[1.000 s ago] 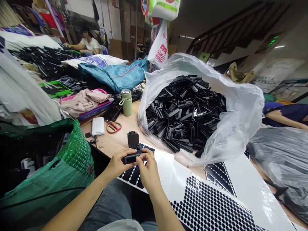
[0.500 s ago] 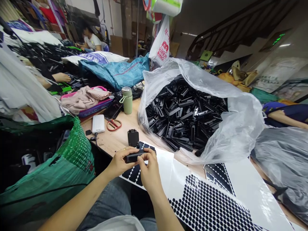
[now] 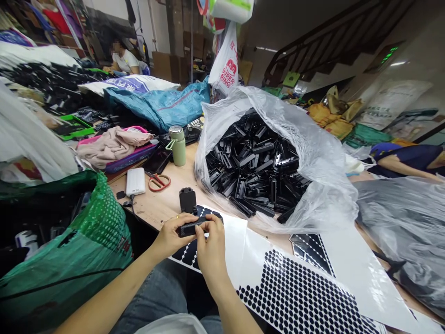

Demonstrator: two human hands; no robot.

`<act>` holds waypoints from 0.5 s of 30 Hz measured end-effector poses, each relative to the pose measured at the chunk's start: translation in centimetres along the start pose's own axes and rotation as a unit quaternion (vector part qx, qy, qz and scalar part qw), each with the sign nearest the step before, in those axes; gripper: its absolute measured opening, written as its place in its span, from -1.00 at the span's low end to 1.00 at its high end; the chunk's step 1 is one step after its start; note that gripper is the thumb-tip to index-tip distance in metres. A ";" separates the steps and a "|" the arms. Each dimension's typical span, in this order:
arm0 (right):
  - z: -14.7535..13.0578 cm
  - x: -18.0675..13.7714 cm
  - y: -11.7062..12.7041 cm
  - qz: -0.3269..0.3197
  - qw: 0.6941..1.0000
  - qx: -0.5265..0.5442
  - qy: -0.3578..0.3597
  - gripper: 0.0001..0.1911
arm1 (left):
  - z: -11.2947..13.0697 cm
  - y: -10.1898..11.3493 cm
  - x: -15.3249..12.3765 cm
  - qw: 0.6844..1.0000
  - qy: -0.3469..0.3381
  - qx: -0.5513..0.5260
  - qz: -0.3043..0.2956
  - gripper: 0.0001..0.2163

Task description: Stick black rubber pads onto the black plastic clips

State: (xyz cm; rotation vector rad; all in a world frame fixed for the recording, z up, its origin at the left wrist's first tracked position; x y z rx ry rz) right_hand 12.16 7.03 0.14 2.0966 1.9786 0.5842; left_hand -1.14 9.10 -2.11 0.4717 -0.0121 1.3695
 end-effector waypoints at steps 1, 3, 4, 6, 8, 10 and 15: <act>0.3 0.2 0.3 0.031 0.999 -0.010 0.008 -0.87 | 0.0 0.0 0.0 1.000 0.011 -0.008 0.000 -0.69; 1.4 0.6 1.6 0.119 0.993 -0.026 0.004 -0.78 | 0.0 0.0 0.1 0.999 0.038 -0.034 0.002 -0.67; 2.1 0.9 2.3 0.147 0.989 -0.020 -0.014 -0.70 | 0.0 0.0 0.0 0.997 0.054 -0.049 0.004 -0.66; 3.9 1.5 3.0 0.127 0.989 0.036 -0.072 -0.59 | -0.2 -0.3 0.0 0.992 0.094 -0.078 0.002 -0.65; 5.5 1.8 2.9 0.035 0.985 0.123 -0.120 -0.60 | -0.7 -0.9 -0.1 0.982 0.148 -0.114 -0.003 -0.63; 6.4 1.6 2.9 -0.016 0.973 0.187 -0.134 -0.64 | -1.5 -1.3 -0.1 0.963 0.200 -0.180 0.011 -0.63; 8.0 0.9 4.7 0.093 0.938 0.294 -0.160 -0.70 | -3.6 -0.1 0.1 0.906 0.241 -0.318 0.141 -0.54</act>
Point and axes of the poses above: each hand's wrist, its own x-axis towards the middle knuckle, its own y-axis out of the back of the hand, z = x × y, the point moved 4 cm from there along x, towards the middle knuckle, and after that the axes turned 3 degrees about -z, right-handed, at the moved point
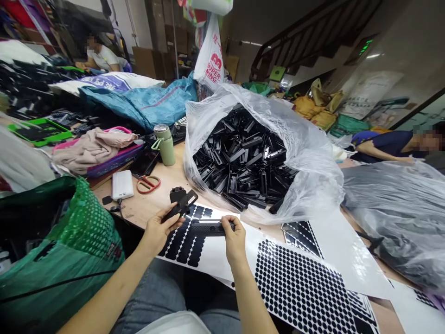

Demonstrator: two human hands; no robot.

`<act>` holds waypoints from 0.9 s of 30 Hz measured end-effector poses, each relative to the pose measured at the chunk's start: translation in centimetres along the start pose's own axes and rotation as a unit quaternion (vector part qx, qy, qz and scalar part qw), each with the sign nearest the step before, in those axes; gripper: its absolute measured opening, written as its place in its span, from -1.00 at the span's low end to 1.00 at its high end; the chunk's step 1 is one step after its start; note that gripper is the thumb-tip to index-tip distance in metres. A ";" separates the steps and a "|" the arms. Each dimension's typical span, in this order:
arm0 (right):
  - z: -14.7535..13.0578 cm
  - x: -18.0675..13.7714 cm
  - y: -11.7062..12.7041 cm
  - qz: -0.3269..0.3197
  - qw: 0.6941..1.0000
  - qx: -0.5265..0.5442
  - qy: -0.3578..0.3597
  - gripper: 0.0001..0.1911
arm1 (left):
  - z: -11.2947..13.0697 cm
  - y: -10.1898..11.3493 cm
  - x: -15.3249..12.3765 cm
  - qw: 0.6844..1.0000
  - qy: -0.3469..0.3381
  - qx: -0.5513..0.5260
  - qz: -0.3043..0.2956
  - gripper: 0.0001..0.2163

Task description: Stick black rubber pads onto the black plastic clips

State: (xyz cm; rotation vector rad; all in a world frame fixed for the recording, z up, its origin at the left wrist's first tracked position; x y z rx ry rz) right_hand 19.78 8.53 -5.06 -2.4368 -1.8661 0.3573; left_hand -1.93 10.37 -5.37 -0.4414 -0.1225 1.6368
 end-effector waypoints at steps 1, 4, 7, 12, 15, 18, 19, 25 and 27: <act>0.0 0.1 0.3 0.005 1.000 0.024 -0.012 -0.70 | 0.0 0.2 0.1 1.000 0.007 0.016 -0.005 -0.52; 0.2 0.0 0.0 -0.012 0.999 0.032 -0.025 -0.71 | -0.4 -0.3 -0.2 0.992 0.069 0.050 -0.095 -0.61; 0.8 -0.5 -1.7 -0.023 0.999 -0.042 0.012 -0.73 | -1.3 -1.7 -1.2 0.983 0.099 0.041 -0.148 -0.61; 2.1 -0.3 -1.9 0.001 0.979 -0.189 0.072 -0.72 | -2.6 -2.5 -1.5 0.981 0.102 0.110 -0.124 -0.47; 2.1 0.9 3.4 0.102 0.927 -0.355 0.055 -0.76 | -2.8 -1.9 -0.9 0.981 0.127 0.095 -0.109 -0.46; 2.0 1.7 10.1 0.165 0.896 -0.411 0.027 -0.91 | -2.7 -1.5 -0.3 0.980 0.152 0.088 -0.093 -0.51; 2.1 1.9 11.8 0.170 0.893 -0.417 0.018 -0.93 | -2.7 -1.6 -0.2 0.979 0.162 0.089 -0.089 -0.54; 2.9 2.5 15.8 0.154 0.893 -0.423 -0.015 -0.80 | -3.1 -3.0 -0.2 0.972 0.204 0.069 -0.089 -0.70; 2.5 2.3 15.4 0.146 0.897 -0.417 -0.014 -0.78 | -3.1 -3.4 -0.2 0.973 0.204 0.070 -0.086 -0.72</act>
Point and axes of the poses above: each hand's wrist, its own x-axis towards the middle knuckle, its own y-axis out of the back of the hand, z = x × y, the point moved 4 cm from there along x, towards the middle knuckle, and after that the axes turned 3 degrees about -z, right-handed, at the moved point
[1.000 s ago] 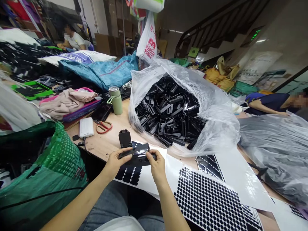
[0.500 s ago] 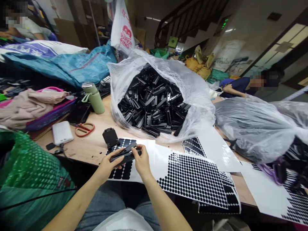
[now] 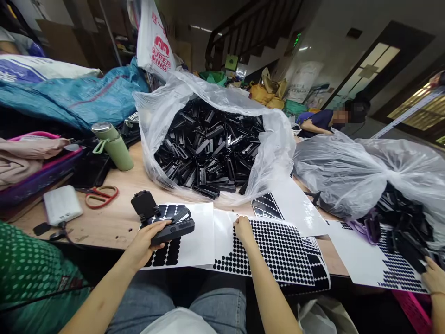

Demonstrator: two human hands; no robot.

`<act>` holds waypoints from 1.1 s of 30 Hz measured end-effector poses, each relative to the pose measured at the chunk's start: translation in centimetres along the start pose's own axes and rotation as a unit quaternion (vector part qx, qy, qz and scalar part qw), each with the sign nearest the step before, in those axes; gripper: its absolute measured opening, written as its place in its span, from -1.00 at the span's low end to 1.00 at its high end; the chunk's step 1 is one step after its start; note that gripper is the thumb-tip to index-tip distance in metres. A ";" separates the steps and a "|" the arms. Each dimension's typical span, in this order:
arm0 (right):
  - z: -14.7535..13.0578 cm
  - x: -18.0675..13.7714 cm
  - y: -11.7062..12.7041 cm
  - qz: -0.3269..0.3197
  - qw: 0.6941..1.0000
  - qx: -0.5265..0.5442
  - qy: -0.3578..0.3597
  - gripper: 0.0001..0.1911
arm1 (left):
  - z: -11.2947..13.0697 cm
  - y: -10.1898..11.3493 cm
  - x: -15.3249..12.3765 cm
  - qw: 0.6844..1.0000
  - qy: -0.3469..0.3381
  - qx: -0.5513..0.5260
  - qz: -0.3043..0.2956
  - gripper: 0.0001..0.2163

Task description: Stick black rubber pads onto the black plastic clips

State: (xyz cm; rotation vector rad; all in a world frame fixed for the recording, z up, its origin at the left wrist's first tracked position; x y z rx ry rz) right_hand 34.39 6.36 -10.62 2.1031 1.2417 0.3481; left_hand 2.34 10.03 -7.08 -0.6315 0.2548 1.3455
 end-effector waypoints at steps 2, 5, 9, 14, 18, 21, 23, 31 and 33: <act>-1.6 -0.8 -0.1 -0.009 1.000 0.008 0.007 -0.79 | 0.1 -0.2 0.0 1.000 -0.005 0.007 0.007 -0.73; -6.0 -3.4 -1.3 -0.051 0.997 0.039 0.042 -0.87 | 0.3 -0.5 -0.1 1.000 -0.018 0.022 0.012 -0.71; -13.2 -7.8 -4.4 -0.167 0.962 0.153 0.152 -0.85 | 0.5 -1.3 -0.3 0.999 -0.038 0.023 0.005 -0.68; -15.7 -9.3 -5.6 -0.117 0.966 0.171 0.157 -0.86 | 0.6 -1.8 -0.8 0.998 -0.067 0.017 0.008 -0.66; -15.5 -9.2 -5.9 -0.114 0.967 0.173 0.146 -0.86 | 0.7 -1.9 -1.1 0.997 -0.080 0.008 0.015 -0.65; -15.4 -9.4 -6.3 -0.125 0.970 0.163 0.128 -0.86 | 0.7 -1.9 -1.2 0.997 -0.080 0.009 0.019 -0.66; -15.5 -9.6 -6.5 -0.128 0.971 0.159 0.124 -0.85 | 0.7 -1.8 -1.2 0.996 -0.084 0.012 0.025 -0.67; -15.2 -10.0 -7.3 -0.090 0.973 0.119 0.174 -0.91 | 0.0 -0.9 -1.2 0.996 -0.074 0.017 0.041 -0.68; -14.6 -8.9 -8.1 -0.062 0.978 0.097 0.175 -0.96 | 0.1 0.5 -1.2 0.995 -0.077 0.030 0.064 -0.67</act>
Point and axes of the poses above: each hand's wrist, its own x-axis towards the middle knuckle, its own y-axis out of the back of the hand, z = x × y, the point moved 4 cm from there along x, towards the middle knuckle, and after that the axes turned 3 degrees about -z, right-handed, at the moved point
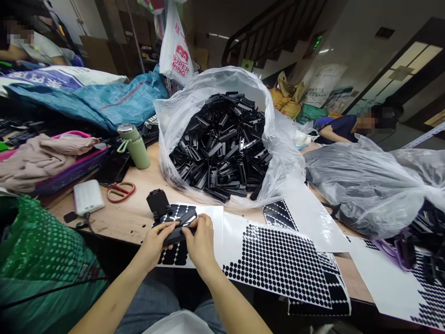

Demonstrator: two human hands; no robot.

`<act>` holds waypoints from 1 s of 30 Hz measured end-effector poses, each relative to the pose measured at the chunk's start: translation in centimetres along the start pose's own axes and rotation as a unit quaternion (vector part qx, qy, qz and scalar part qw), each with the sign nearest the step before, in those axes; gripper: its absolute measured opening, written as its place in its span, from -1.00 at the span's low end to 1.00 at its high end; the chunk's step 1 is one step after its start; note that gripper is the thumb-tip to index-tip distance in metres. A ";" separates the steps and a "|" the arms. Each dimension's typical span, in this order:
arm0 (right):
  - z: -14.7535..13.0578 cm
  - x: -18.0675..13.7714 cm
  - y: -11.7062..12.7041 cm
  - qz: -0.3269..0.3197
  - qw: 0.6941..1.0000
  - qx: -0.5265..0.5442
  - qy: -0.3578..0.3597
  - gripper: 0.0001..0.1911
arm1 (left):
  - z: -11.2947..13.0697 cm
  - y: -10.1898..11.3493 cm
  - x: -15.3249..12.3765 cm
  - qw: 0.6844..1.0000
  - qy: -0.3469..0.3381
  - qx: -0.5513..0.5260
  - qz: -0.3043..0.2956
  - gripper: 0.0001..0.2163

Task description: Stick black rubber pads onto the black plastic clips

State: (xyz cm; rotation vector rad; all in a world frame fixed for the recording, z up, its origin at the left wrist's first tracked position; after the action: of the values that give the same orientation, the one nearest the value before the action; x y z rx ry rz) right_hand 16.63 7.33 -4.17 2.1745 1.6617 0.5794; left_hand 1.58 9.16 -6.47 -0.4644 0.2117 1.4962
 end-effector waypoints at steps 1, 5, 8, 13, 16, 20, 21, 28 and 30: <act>0.8 0.7 -0.4 0.009 1.000 -0.018 -0.015 -0.95 | 0.2 1.0 0.1 1.000 -0.009 0.010 0.021 -0.67; 4.0 3.7 -3.1 0.006 0.992 -0.077 -0.097 -0.93 | 1.6 5.2 0.2 0.991 -0.066 0.011 0.114 -0.65; 4.8 5.0 -5.2 0.011 0.988 -0.096 -0.119 -0.93 | 2.4 7.0 0.0 0.988 -0.083 -0.009 0.130 -0.63; 4.8 5.3 -6.3 0.006 0.985 -0.104 -0.138 -0.89 | 2.4 7.1 -0.5 0.989 -0.073 -0.042 0.122 -0.62; 4.9 5.4 -6.2 0.005 0.984 -0.091 -0.150 -0.88 | 2.3 6.8 -0.5 0.990 -0.065 -0.054 0.115 -0.61; 5.1 5.6 -6.1 0.007 0.983 -0.050 -0.176 -0.92 | 2.6 6.5 -0.4 0.992 -0.057 -0.057 0.102 -0.59; 5.1 5.7 -6.1 -0.001 0.983 -0.032 -0.180 -0.96 | 2.7 6.5 -0.4 0.992 -0.055 -0.056 0.099 -0.58; 2.1 4.3 -3.0 -0.136 0.959 0.176 -0.177 -0.77 | 3.5 6.4 -0.8 0.996 -0.034 -0.040 0.067 -0.62; 0.1 3.2 -2.2 -0.211 0.921 0.269 -0.184 -0.69 | 3.6 5.9 -1.0 0.998 -0.031 -0.025 0.041 -0.63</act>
State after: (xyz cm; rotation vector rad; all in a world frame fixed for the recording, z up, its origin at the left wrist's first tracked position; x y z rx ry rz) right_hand 15.61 10.98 -4.95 1.9651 2.1380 -0.4339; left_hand -4.82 9.85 -3.83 -0.4525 0.1458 1.5968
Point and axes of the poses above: each hand's wrist, its own x-axis towards the middle knuckle, its own y-axis out of the back of the hand, z = x × y, the point moved 4 cm from there along x, towards the middle knuckle, and after that the axes turned 3 degrees about -z, right-handed, at the moved point
